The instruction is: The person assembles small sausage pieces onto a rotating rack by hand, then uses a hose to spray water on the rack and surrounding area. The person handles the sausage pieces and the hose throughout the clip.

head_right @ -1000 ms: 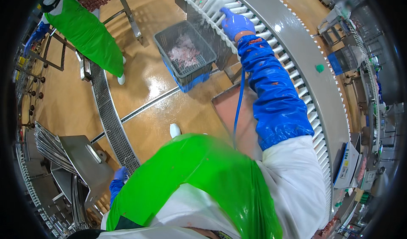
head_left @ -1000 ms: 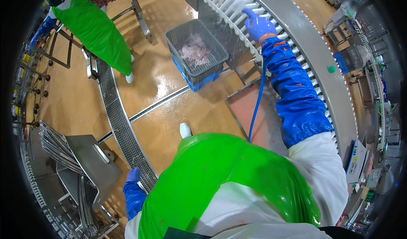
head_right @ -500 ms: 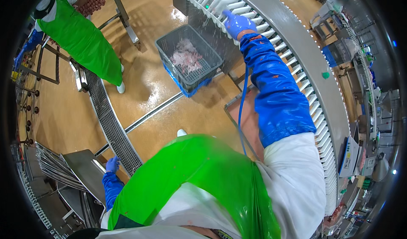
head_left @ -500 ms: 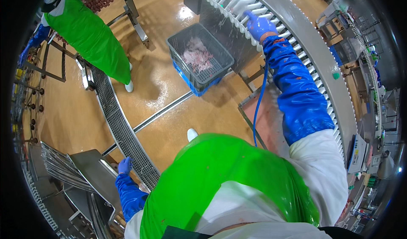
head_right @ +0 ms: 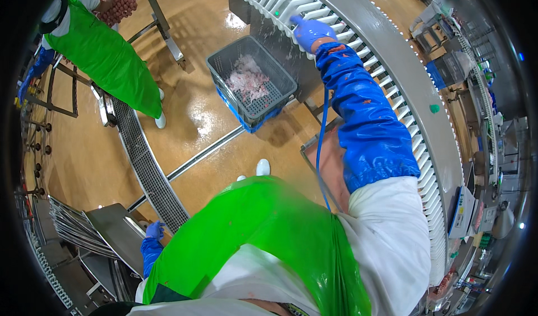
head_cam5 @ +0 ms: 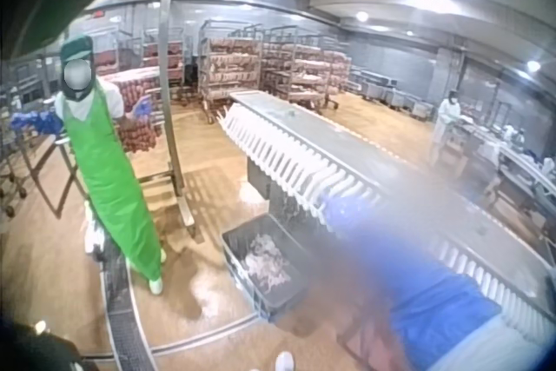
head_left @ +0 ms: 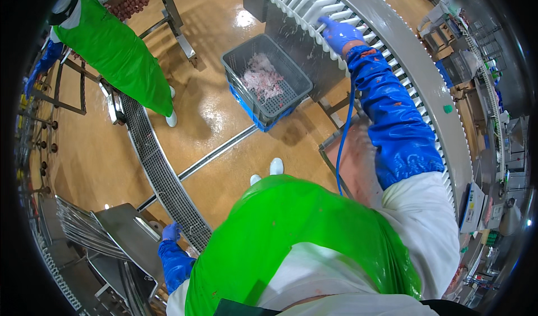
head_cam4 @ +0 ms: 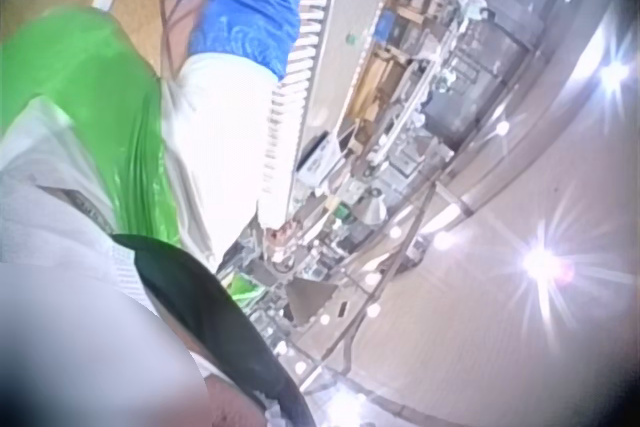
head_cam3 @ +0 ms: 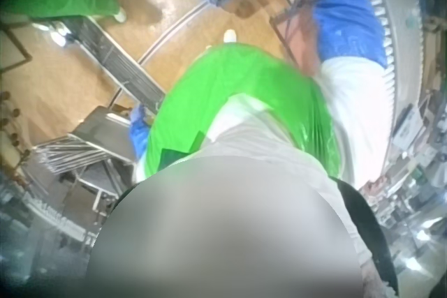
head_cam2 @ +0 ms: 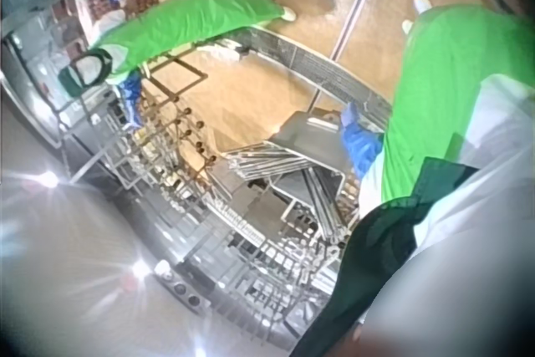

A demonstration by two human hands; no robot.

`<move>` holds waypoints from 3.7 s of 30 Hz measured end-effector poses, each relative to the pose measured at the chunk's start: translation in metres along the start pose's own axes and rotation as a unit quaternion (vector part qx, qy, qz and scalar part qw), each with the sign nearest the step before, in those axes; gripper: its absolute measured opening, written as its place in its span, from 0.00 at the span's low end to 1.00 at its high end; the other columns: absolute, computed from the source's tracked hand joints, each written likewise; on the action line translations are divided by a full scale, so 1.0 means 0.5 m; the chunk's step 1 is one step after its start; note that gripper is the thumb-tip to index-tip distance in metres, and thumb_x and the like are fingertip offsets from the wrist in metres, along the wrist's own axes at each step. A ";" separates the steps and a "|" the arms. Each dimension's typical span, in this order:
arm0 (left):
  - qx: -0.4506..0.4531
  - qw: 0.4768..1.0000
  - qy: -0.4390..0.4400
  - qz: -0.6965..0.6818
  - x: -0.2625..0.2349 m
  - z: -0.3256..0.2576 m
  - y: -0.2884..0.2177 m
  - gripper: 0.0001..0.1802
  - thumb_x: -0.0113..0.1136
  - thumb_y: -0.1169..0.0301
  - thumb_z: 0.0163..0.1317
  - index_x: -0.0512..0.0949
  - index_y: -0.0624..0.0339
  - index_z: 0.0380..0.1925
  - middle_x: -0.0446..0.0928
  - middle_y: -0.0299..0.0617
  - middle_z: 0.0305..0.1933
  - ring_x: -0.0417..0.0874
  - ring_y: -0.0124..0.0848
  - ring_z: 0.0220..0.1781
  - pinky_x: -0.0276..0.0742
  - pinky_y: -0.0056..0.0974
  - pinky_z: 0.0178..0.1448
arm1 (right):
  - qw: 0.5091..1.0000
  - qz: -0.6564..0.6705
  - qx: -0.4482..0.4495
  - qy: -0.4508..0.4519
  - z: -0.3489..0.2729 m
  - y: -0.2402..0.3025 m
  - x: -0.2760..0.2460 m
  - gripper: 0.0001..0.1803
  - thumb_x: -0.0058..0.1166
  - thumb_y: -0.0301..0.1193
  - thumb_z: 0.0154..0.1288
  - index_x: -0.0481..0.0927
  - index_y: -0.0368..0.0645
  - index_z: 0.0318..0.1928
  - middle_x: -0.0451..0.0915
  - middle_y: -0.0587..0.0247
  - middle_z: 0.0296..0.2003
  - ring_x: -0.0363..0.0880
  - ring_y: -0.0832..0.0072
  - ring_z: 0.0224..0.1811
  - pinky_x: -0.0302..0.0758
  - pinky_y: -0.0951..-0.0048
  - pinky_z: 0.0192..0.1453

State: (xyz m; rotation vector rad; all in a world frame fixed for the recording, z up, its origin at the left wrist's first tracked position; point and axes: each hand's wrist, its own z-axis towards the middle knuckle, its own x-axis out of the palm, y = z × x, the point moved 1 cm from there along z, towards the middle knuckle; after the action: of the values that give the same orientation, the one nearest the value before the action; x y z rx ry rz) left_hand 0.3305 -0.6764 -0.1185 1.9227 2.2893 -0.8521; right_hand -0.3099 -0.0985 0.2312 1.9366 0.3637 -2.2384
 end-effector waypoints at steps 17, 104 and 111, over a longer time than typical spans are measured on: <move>0.067 0.996 -0.050 -0.016 0.078 -0.037 -0.210 0.21 0.49 0.54 0.67 0.82 0.61 0.32 0.74 0.37 0.20 0.70 0.26 0.18 0.65 0.33 0.22 | 0.991 0.098 -0.046 -0.079 0.289 0.005 -0.045 0.22 0.38 0.38 0.66 0.72 0.61 0.59 0.80 0.47 0.46 0.80 0.51 0.47 0.74 0.54 0.55; 0.197 0.929 0.134 0.285 -0.178 0.631 -0.843 0.25 0.47 0.52 0.69 0.82 0.64 0.31 0.79 0.39 0.24 0.77 0.27 0.29 0.72 0.35 0.34 | 0.973 0.160 0.160 0.053 0.184 0.236 0.000 0.23 0.41 0.38 0.63 0.71 0.62 0.59 0.82 0.47 0.35 0.81 0.50 0.38 0.77 0.52 0.45; 0.087 0.916 0.227 0.318 -0.060 0.540 -1.078 0.23 0.48 0.53 0.68 0.82 0.60 0.31 0.72 0.34 0.17 0.68 0.26 0.15 0.64 0.33 0.19 | 0.904 0.189 0.383 0.037 -0.185 0.128 -0.071 0.23 0.41 0.37 0.63 0.70 0.61 0.60 0.82 0.48 0.40 0.81 0.49 0.41 0.75 0.52 0.50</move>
State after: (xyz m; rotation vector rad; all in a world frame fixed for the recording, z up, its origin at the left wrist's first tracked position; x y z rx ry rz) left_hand -0.2430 -0.8635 -0.1303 2.9428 1.5579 -0.5753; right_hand -0.1992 -0.1348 0.2492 2.1452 -0.9534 -2.2019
